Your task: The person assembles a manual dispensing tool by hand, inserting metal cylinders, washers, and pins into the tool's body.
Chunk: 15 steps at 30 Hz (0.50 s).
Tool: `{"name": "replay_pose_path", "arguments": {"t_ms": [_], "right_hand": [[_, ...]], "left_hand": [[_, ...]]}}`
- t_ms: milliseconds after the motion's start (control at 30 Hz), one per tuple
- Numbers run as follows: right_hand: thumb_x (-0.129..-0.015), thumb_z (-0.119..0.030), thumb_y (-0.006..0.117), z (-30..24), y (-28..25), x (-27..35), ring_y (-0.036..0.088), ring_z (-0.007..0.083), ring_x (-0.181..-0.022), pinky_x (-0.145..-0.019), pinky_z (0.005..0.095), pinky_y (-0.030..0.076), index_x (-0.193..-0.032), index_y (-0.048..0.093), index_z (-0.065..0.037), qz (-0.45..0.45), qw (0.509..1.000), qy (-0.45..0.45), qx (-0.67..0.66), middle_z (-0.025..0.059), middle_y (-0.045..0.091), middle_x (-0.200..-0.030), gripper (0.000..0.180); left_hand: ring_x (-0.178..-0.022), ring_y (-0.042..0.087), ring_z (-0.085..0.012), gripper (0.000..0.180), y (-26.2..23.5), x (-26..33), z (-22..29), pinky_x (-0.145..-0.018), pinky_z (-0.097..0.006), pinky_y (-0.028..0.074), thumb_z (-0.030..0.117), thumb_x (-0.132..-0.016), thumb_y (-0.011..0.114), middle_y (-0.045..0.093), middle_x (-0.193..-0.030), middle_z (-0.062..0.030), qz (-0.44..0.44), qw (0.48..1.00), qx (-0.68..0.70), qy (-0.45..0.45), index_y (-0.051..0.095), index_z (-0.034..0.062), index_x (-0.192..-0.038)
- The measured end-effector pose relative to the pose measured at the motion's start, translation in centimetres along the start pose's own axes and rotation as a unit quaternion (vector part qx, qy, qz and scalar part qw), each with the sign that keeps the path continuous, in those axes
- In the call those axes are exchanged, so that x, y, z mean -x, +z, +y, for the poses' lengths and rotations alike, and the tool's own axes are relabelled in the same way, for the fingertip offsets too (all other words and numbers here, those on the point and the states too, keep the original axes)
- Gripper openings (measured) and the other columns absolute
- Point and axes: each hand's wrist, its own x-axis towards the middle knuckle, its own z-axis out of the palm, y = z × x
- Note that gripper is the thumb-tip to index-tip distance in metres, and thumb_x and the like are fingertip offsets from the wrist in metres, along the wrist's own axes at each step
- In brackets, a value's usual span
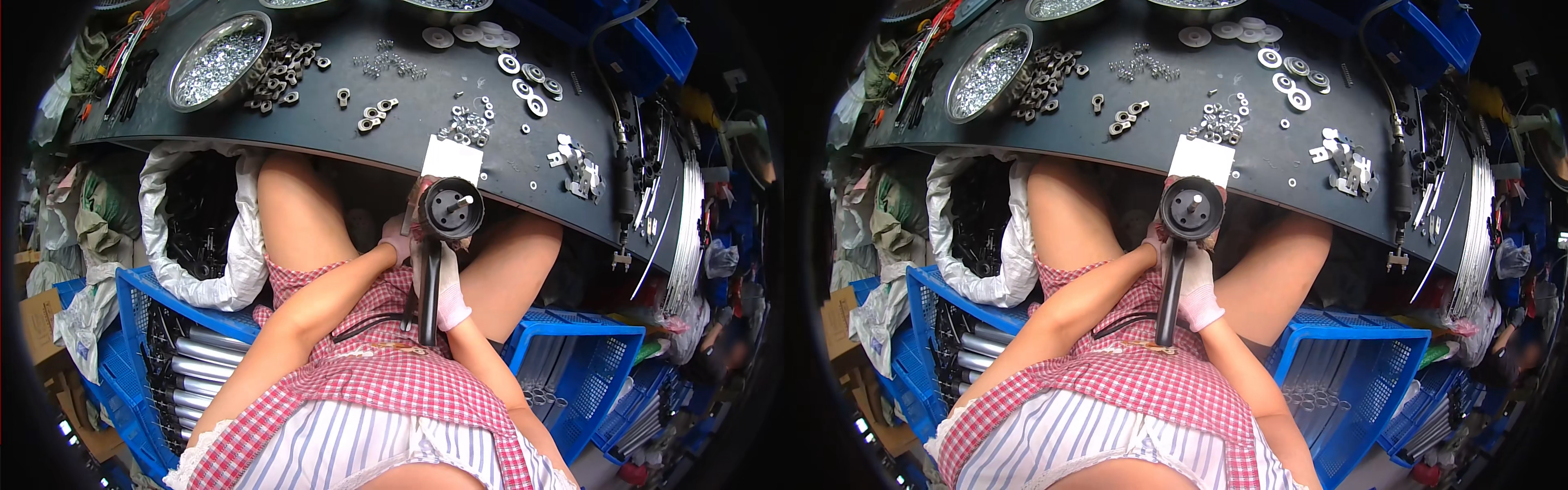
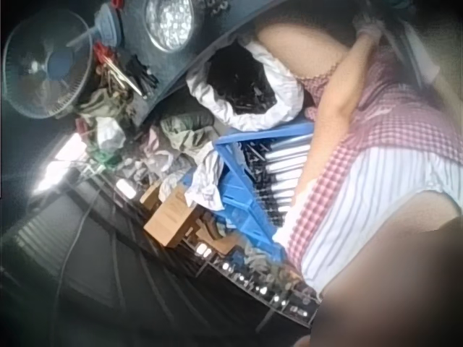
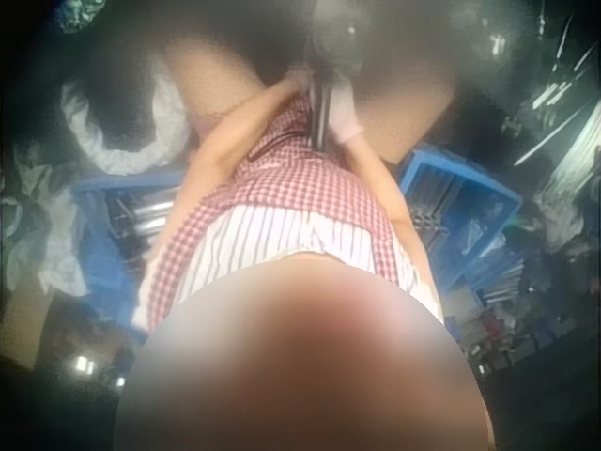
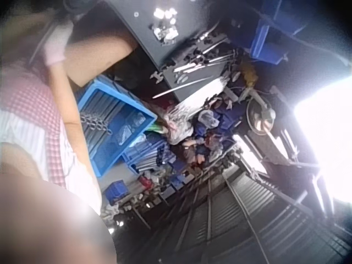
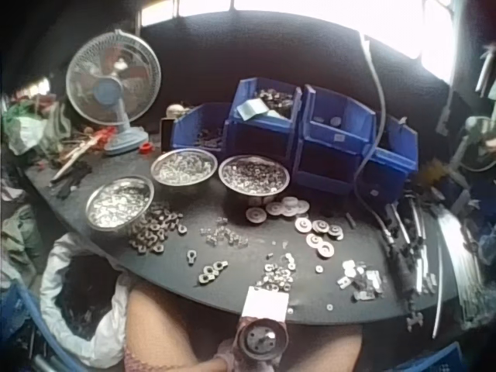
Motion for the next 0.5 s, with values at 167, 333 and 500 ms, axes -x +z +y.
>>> {"name": "replay_pose_path", "arguments": {"t_ms": [167, 333, 500], "right_hand": [[-0.088, -0.025, 0.063, -2.3, -0.6, -0.6, 0.06, 0.0311, -0.069, -0.061, 0.0374, 0.044, -0.084, 0.059, 0.003, -0.083, 0.981, 0.062, -0.164, 0.0181, 0.062, -0.074, 0.028], [-0.089, -0.024, 0.06, -1.5, -11.8, -3.3, 0.062, 0.0188, -0.067, -0.066, 0.0323, 0.049, -0.095, 0.066, 0.0, -0.113, 0.983, 0.134, -0.047, 0.0135, 0.066, -0.077, 0.025], [-0.086, -0.03, 0.064, -0.4, -11.5, -10.0, 0.065, 0.0242, -0.076, -0.071, 0.0349, 0.051, -0.093, 0.069, -0.004, 0.211, 0.975, 0.006, 0.074, 0.0125, 0.067, -0.092, 0.027]], "left_hand": [[-0.084, 0.065, -0.0349, 0.031, -1.7, -0.8, -2.1, -0.076, -0.039, 0.051, 0.03, -0.087, 0.054, 0.067, -0.092, -0.0174, -0.081, 0.988, 0.134, 0.003, 0.067, 0.007, -0.104], [-0.071, 0.063, -0.0286, 0.018, -14.5, 1.7, 2.2, -0.065, -0.039, 0.049, 0.012, -0.08, 0.052, 0.064, -0.079, -0.0153, 0.001, 0.997, -0.043, -0.065, 0.064, 0.0021, -0.088], [-0.071, 0.049, -0.0079, 0.018, -22.3, 3.9, 13.4, -0.067, -0.024, 0.043, -0.002, -0.077, 0.041, 0.055, -0.082, -0.0032, 0.228, 0.901, 0.369, -0.002, 0.057, -0.0004, -0.085]]}}
